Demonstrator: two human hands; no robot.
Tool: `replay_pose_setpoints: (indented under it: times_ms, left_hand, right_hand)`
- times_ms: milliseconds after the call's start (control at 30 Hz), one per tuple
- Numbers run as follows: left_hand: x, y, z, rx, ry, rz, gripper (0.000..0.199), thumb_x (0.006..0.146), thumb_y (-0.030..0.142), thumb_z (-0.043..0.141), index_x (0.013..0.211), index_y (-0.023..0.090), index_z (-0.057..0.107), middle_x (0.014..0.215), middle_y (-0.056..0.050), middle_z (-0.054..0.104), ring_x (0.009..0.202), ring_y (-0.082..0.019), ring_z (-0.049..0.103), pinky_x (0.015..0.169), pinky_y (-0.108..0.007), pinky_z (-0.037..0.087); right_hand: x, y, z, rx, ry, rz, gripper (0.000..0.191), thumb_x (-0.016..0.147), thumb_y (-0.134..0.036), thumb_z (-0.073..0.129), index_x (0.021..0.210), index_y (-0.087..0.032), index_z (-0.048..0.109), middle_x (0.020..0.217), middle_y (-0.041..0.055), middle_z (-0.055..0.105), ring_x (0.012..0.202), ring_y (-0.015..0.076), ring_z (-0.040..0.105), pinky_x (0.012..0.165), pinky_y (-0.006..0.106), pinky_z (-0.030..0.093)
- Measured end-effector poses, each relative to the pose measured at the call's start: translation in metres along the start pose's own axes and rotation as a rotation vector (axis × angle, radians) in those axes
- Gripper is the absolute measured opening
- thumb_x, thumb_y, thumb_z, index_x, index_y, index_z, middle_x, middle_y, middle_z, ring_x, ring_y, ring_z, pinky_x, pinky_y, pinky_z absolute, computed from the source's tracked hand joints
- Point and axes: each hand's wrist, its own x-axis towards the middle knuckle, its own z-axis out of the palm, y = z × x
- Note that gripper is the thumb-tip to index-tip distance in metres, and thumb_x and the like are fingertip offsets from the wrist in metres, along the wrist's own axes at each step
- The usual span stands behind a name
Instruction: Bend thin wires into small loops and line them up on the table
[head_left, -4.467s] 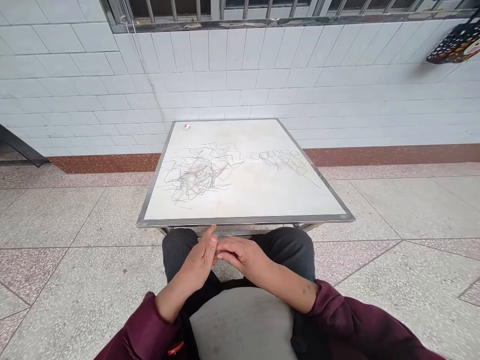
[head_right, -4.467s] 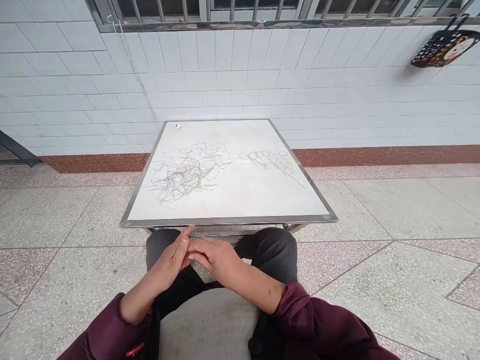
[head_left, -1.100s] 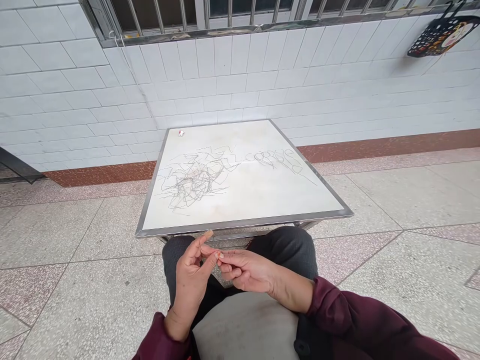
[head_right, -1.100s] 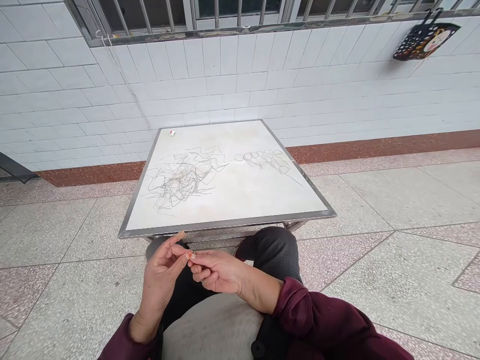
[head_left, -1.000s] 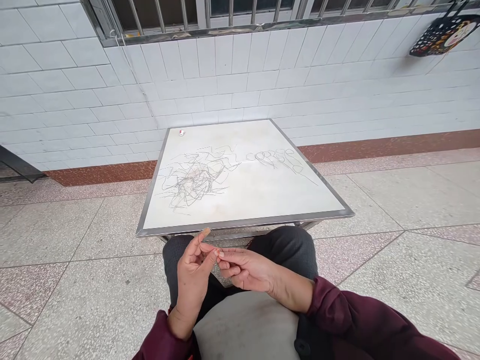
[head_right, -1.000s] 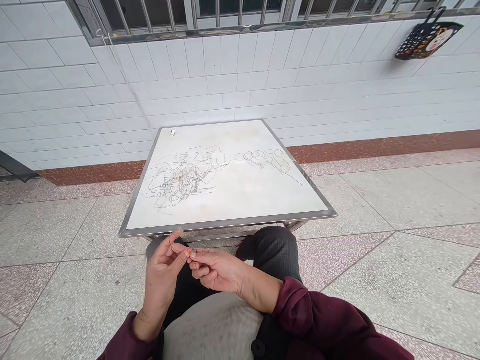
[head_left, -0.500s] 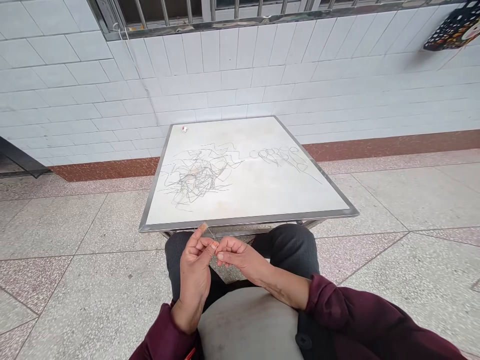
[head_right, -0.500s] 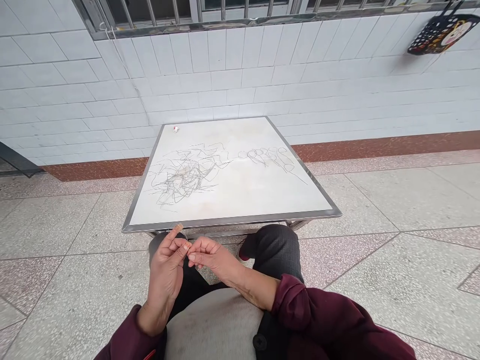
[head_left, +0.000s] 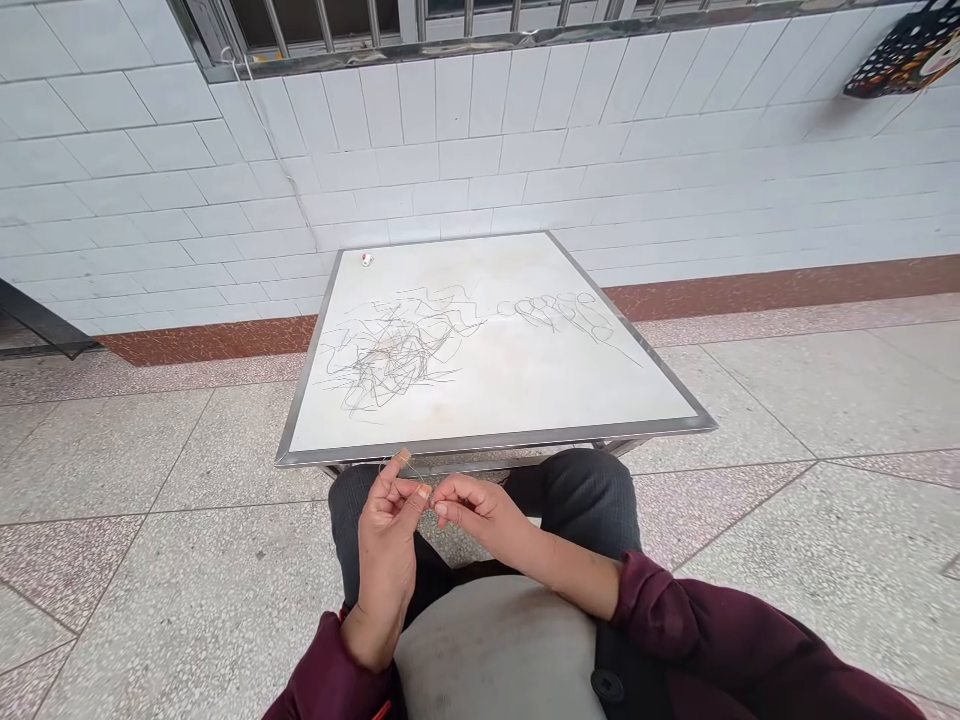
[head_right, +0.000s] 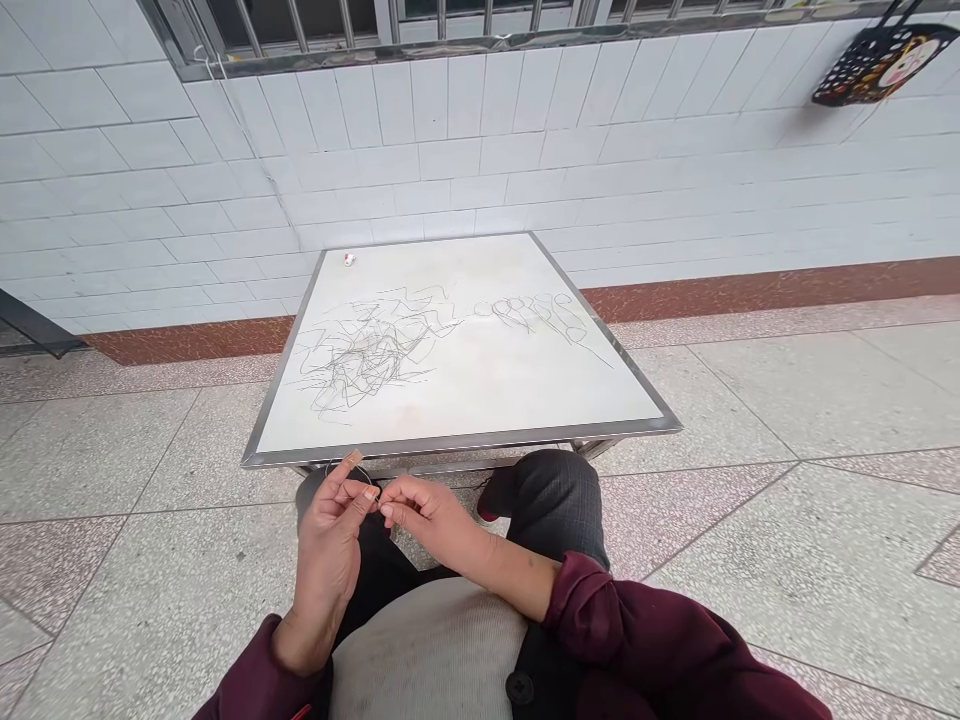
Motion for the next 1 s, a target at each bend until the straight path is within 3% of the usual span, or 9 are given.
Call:
replay_pose_setpoints:
  times_ms: [167,367,533,733,1000]
  left_hand:
    - [-0.001,0.0,-0.002,-0.032,-0.001,-0.02,0.047,0.078,0.023,0.07,0.123,0.02,0.056,0.073,0.004,0.063,0.072,-0.01,0.058,0.084,-0.026,0.044]
    - [-0.004,-0.001,0.0,-0.045,0.015,-0.025,0.049,0.078,0.022,0.07,0.125,0.02,0.055,0.073,0.004,0.062,0.072,-0.009,0.057,0.081,-0.024,0.044]
    - [-0.005,-0.006,0.003,-0.036,0.038,-0.021,0.049,0.079,0.023,0.069,0.126,0.021,0.055,0.069,0.006,0.06,0.068,-0.008,0.056,0.079,-0.023,0.044]
    - [-0.006,-0.012,0.002,0.023,0.018,-0.012,0.05,0.081,0.026,0.067,0.128,0.019,0.053,0.073,0.004,0.061,0.065,-0.009,0.054,0.075,-0.025,0.045]
    - [-0.006,-0.015,0.004,0.079,0.076,0.022,0.047,0.081,0.027,0.066,0.126,0.02,0.054,0.072,0.004,0.058,0.066,-0.009,0.053,0.075,-0.024,0.045]
  right_hand:
    - [-0.001,-0.002,-0.002,-0.224,0.006,-0.122,0.014,0.091,-0.026,0.05,0.086,-0.02,0.061,0.074,-0.0008,0.061,0.073,0.0127,0.054,0.071,0.025,0.04]
    - [-0.003,0.001,0.001,-0.128,0.007,-0.046,0.012,0.092,-0.025,0.047,0.089,-0.02,0.058,0.072,-0.0024,0.058,0.066,0.0107,0.053,0.061,0.021,0.039]
    - [-0.002,-0.002,0.0,-0.335,0.027,-0.094,0.008,0.092,-0.025,0.05,0.087,-0.021,0.056,0.074,-0.0023,0.059,0.069,0.0113,0.052,0.065,0.022,0.039]
    - [-0.003,-0.001,0.001,-0.534,0.044,-0.125,0.018,0.096,-0.024,0.041,0.084,-0.021,0.054,0.076,-0.0012,0.059,0.072,0.0123,0.054,0.068,0.024,0.04]
    - [-0.002,0.003,0.002,-0.487,0.025,-0.102,0.021,0.097,-0.024,0.039,0.082,-0.022,0.054,0.073,-0.0024,0.06,0.072,0.0119,0.056,0.068,0.023,0.041]
